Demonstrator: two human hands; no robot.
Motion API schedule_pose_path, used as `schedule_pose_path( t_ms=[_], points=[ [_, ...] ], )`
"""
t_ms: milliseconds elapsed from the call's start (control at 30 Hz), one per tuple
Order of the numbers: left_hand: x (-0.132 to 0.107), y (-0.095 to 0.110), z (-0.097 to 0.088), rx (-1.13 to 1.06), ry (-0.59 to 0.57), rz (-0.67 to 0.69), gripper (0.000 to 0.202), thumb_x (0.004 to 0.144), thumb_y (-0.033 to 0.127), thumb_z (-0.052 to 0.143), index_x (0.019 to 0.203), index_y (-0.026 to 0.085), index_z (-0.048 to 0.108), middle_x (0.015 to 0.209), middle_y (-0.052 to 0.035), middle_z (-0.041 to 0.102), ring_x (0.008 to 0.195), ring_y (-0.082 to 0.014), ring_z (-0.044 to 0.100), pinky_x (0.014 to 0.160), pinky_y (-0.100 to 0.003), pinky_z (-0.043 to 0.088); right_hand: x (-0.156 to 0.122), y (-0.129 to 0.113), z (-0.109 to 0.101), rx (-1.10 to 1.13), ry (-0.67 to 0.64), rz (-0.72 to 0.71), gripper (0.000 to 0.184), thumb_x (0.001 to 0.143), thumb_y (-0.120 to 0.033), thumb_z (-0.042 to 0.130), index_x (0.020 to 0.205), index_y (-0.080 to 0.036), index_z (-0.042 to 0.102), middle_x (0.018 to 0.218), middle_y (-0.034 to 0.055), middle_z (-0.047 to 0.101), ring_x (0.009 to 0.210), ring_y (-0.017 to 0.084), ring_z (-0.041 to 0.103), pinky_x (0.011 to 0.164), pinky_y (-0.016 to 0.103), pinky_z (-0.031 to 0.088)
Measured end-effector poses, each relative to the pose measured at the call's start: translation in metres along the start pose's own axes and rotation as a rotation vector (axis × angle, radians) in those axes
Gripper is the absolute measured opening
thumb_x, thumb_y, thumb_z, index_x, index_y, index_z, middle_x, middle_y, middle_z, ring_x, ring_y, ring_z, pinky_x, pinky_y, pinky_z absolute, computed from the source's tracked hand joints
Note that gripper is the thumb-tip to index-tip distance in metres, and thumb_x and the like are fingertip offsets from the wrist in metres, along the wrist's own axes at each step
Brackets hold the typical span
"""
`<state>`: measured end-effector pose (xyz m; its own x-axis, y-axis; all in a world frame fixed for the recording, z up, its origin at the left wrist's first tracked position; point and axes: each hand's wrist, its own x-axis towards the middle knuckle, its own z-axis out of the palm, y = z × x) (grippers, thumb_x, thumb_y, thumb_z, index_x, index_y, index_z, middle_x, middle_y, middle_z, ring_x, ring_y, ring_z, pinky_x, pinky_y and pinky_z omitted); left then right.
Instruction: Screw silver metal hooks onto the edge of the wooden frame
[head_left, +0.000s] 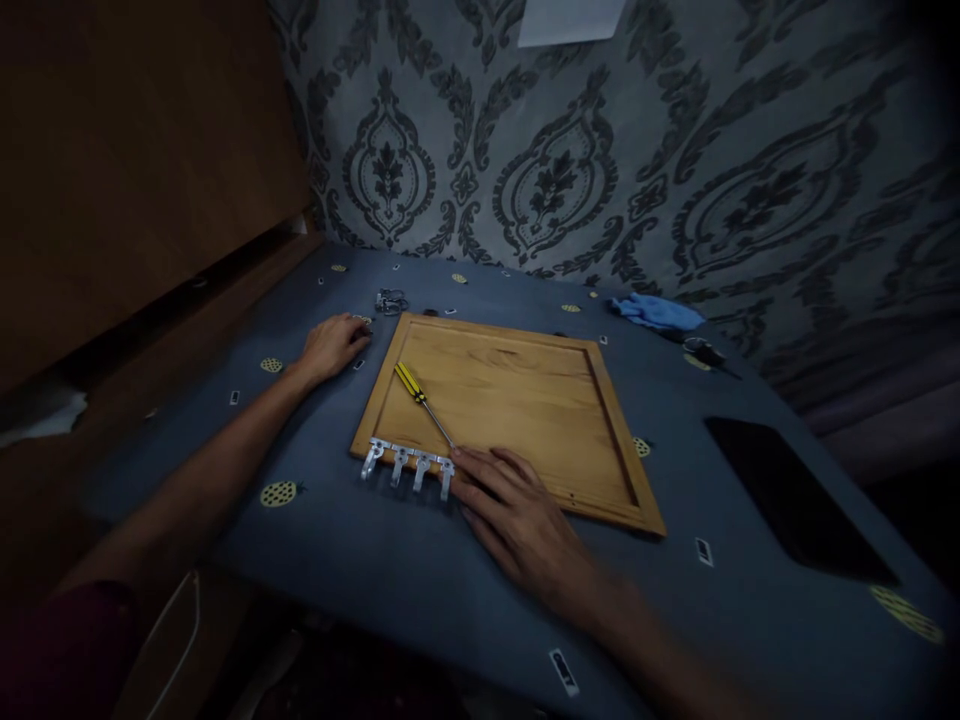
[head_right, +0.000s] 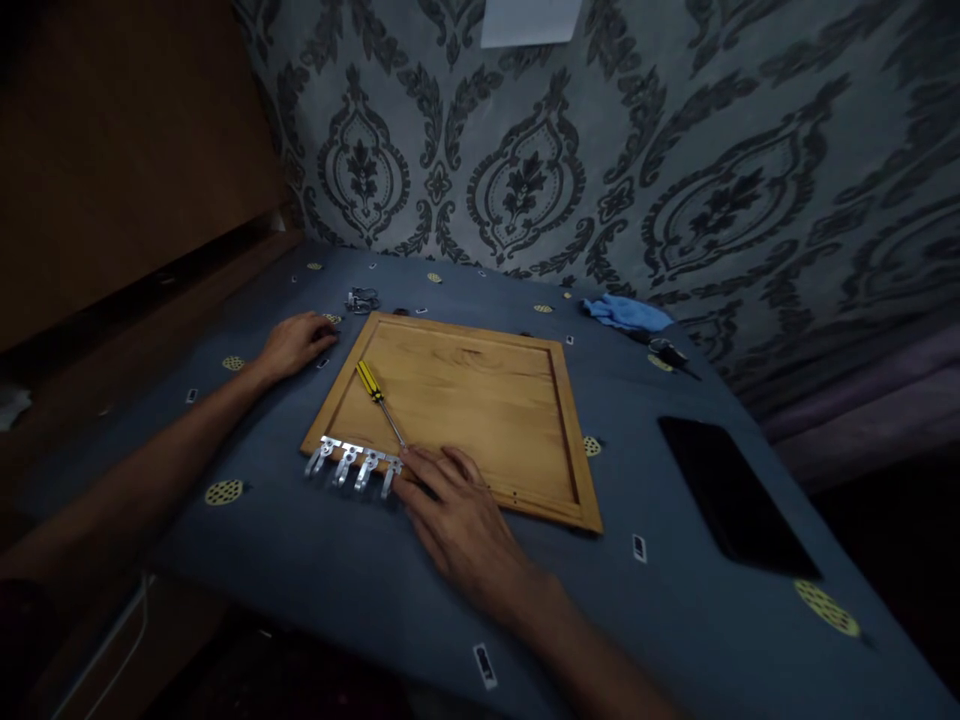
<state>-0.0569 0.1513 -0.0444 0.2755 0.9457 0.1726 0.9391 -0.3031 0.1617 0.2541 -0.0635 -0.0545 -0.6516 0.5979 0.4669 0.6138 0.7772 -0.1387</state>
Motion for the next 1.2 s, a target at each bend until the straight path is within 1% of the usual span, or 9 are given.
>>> schedule_pose_path(
  t_ms=[267, 367, 433, 533, 600, 667, 767, 900, 1200],
  points=[
    [-0.009, 0.017, -0.011, -0.042, -0.003, 0.004, 0.031, 0.098, 0.034, 0.06, 0.122, 0.016, 0.063, 0.125, -0.0111, 0.064, 0.114, -0.0248, 0.063, 0.098, -0.047, 0.055, 0.0, -0.001, -0.002, -0.004, -0.031, 0.011, 0.031, 0.1, -0.013, 0.049, 0.125, -0.021, 0.066, 0.135, 0.0109, 0.069, 0.128, 0.023, 0.063, 0.108, 0.05, 0.051],
    [-0.011, 0.033, -0.024, -0.106, 0.012, 0.009, 0.027, 0.096, 0.026, 0.053, 0.118, 0.015, 0.064, 0.125, -0.0149, 0.062, 0.119, -0.0308, 0.059, 0.1, -0.047, 0.049, -0.001, 0.0, -0.002, 0.007, -0.061, 0.014, 0.032, 0.1, -0.013, 0.048, 0.126, -0.022, 0.065, 0.137, 0.0112, 0.068, 0.13, 0.023, 0.062, 0.109, 0.05, 0.049],
    [-0.014, 0.05, -0.038, -0.176, -0.019, 0.053, 0.028, 0.094, 0.027, 0.052, 0.117, 0.015, 0.063, 0.119, -0.0125, 0.065, 0.112, -0.0282, 0.061, 0.097, -0.042, 0.049, -0.001, 0.0, -0.002, 0.014, -0.069, 0.016, 0.031, 0.101, -0.013, 0.046, 0.126, -0.02, 0.064, 0.137, 0.0123, 0.067, 0.131, 0.024, 0.061, 0.109, 0.05, 0.049],
    [-0.027, 0.081, -0.061, -0.324, -0.182, 0.192, 0.024, 0.093, 0.031, 0.054, 0.109, 0.019, 0.066, 0.103, -0.0053, 0.071, 0.097, -0.0205, 0.065, 0.086, -0.032, 0.051, -0.001, 0.0, -0.002, 0.027, -0.073, 0.013, 0.029, 0.102, -0.014, 0.046, 0.124, -0.017, 0.064, 0.137, 0.0135, 0.067, 0.132, 0.026, 0.059, 0.11, 0.051, 0.047],
    [-0.042, 0.1, -0.072, -0.528, -0.443, 0.391, 0.026, 0.091, 0.036, 0.059, 0.108, 0.018, 0.065, 0.107, -0.0056, 0.071, 0.098, -0.02, 0.065, 0.085, -0.031, 0.05, 0.0, 0.0, -0.002, 0.031, -0.076, 0.014, 0.03, 0.102, -0.014, 0.046, 0.126, -0.017, 0.064, 0.138, 0.0142, 0.066, 0.133, 0.026, 0.059, 0.11, 0.051, 0.046],
    [-0.06, 0.116, -0.076, -0.51, -0.565, 0.482, 0.036, 0.087, 0.044, 0.066, 0.114, 0.021, 0.062, 0.112, -0.0046, 0.07, 0.1, -0.0206, 0.065, 0.081, -0.029, 0.049, 0.0, 0.0, -0.002, 0.026, -0.089, 0.02, 0.032, 0.101, -0.015, 0.047, 0.129, -0.016, 0.063, 0.137, 0.0146, 0.066, 0.133, 0.027, 0.058, 0.111, 0.052, 0.045],
    [-0.081, 0.131, -0.073, -0.339, -0.584, 0.555, 0.051, 0.083, 0.047, 0.074, 0.125, 0.025, 0.054, 0.121, -0.0053, 0.068, 0.11, -0.0238, 0.064, 0.085, -0.03, 0.048, 0.0, 0.0, -0.003, 0.024, -0.111, 0.03, 0.033, 0.101, -0.016, 0.047, 0.13, -0.017, 0.063, 0.136, 0.0144, 0.066, 0.132, 0.026, 0.058, 0.112, 0.051, 0.045],
    [-0.095, 0.142, -0.067, -0.17, -0.544, 0.594, 0.065, 0.081, 0.043, 0.079, 0.133, 0.022, 0.046, 0.117, -0.0091, 0.068, 0.111, -0.0278, 0.063, 0.089, -0.035, 0.046, 0.0, -0.001, -0.004, 0.043, -0.116, 0.046, 0.029, 0.101, -0.017, 0.047, 0.123, -0.018, 0.065, 0.138, 0.0141, 0.065, 0.133, 0.026, 0.057, 0.114, 0.051, 0.043],
    [-0.102, 0.15, -0.061, -0.092, -0.527, 0.624, 0.052, 0.086, 0.035, 0.076, 0.125, 0.02, 0.046, 0.114, -0.0087, 0.065, 0.109, -0.0263, 0.06, 0.088, -0.034, 0.044, -0.001, -0.001, -0.002, 0.062, -0.11, 0.062, 0.032, 0.103, -0.019, 0.046, 0.129, -0.02, 0.063, 0.134, 0.0125, 0.067, 0.132, 0.025, 0.058, 0.113, 0.053, 0.043]
  ],
)
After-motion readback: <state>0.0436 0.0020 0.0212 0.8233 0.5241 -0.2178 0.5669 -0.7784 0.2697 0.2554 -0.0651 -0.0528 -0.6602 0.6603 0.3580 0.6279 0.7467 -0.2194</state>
